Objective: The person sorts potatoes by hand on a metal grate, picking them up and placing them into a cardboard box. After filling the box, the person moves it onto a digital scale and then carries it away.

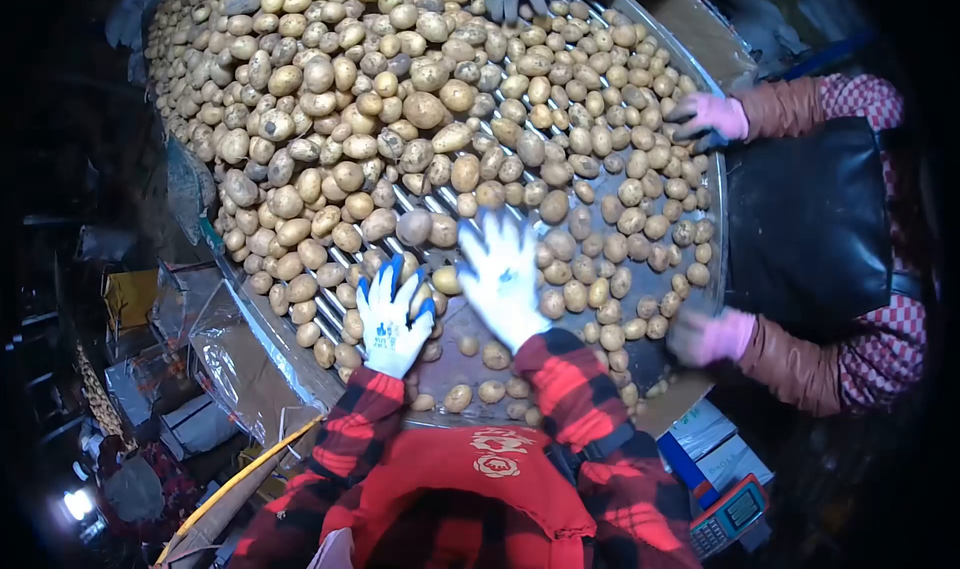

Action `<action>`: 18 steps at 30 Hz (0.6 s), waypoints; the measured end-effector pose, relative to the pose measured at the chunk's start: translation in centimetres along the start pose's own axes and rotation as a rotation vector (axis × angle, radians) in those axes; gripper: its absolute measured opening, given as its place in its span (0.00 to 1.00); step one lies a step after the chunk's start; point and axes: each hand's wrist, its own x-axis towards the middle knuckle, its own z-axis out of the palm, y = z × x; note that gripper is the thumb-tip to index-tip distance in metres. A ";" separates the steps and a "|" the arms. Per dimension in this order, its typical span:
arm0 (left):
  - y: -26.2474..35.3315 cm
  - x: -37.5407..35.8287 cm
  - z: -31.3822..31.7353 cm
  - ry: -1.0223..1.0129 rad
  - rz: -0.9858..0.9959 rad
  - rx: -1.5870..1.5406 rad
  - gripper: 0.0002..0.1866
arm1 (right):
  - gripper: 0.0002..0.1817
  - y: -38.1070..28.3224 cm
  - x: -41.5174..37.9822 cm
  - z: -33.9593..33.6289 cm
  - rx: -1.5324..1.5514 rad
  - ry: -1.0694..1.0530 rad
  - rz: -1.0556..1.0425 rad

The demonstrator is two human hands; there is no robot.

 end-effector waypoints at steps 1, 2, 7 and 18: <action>-0.1 -1.1 0.1 0.013 -0.015 0.010 0.27 | 0.34 -0.7 -0.5 1.2 -0.007 -0.056 -0.010; -0.4 -2.4 0.7 0.028 -0.001 -0.031 0.28 | 0.35 -1.9 -3.2 2.4 -0.049 -0.141 -0.050; 0.0 -6.8 0.7 0.029 -0.009 -0.082 0.27 | 0.32 -2.0 -8.0 1.7 0.189 -0.334 -0.115; -2.6 -9.8 -1.5 0.301 -0.251 -0.223 0.20 | 0.19 -11.1 17.8 3.4 -0.127 -0.022 -0.461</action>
